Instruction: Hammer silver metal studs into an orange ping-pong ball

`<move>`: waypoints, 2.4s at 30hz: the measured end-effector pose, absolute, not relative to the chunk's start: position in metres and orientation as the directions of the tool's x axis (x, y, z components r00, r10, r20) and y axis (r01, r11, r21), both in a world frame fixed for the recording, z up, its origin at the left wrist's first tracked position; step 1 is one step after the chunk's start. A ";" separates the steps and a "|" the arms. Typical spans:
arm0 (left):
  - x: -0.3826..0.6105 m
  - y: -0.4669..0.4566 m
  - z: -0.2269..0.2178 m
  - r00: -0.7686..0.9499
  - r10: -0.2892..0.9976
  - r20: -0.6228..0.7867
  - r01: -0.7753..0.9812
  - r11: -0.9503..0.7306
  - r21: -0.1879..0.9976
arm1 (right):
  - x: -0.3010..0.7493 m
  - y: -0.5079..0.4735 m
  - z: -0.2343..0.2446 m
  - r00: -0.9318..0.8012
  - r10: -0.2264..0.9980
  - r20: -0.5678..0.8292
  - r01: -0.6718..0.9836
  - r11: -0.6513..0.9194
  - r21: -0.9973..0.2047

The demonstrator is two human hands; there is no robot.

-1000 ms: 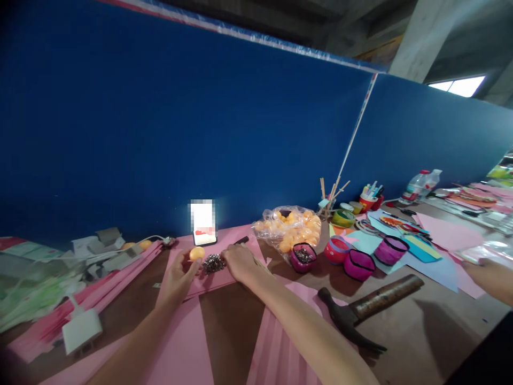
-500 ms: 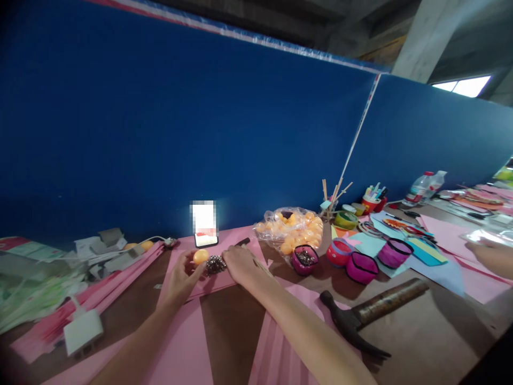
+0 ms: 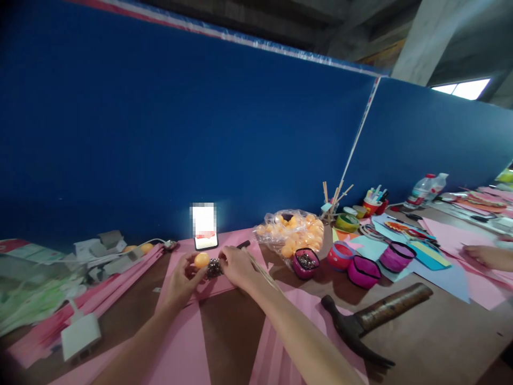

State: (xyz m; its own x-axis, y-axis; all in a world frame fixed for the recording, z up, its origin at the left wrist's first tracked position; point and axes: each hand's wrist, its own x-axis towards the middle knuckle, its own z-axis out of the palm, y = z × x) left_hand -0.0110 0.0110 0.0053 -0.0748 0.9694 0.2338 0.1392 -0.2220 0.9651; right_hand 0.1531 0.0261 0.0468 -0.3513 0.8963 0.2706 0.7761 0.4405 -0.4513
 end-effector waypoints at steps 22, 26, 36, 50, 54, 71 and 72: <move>-0.014 0.012 0.006 -0.101 0.980 0.173 -0.109 -0.183 0.977 | 0.135 0.034 0.045 -0.238 0.957 0.164 -0.111 0.141 -0.984; -0.017 0.010 0.014 -0.025 0.991 0.130 -0.148 -0.132 0.980 | 0.130 0.032 0.033 -0.229 0.965 0.129 -0.221 0.078 -0.972; -0.018 0.011 0.012 0.040 0.991 0.126 -0.161 -0.118 0.980 | 0.127 0.028 0.020 -0.211 0.968 0.134 -0.263 0.076 -0.962; -0.017 0.009 0.013 0.061 0.988 0.142 -0.107 -0.135 0.985 | 0.127 0.022 0.022 -0.256 0.962 0.096 -0.285 0.020 -0.958; -0.018 0.009 0.013 0.027 0.987 0.156 -0.090 -0.153 0.984 | 0.127 0.023 0.017 -0.270 0.960 0.077 -0.262 0.004 -0.965; -0.019 0.010 0.012 0.036 0.991 0.125 -0.200 -0.116 0.973 | 0.128 0.022 0.015 -0.281 0.956 0.087 -0.255 0.013 -0.967; -0.019 0.009 0.012 0.040 0.991 0.130 -0.200 -0.119 0.972 | 0.128 0.022 0.015 -0.290 0.953 0.093 -0.274 0.011 -0.962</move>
State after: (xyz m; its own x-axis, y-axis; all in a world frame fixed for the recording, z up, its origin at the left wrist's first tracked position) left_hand -0.0187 0.0095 0.0124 0.0400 0.9907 0.1299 -0.2003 -0.1194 0.9724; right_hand 0.1280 0.0222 0.0146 -0.2895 0.9527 0.0928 -0.2736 0.0105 -0.9618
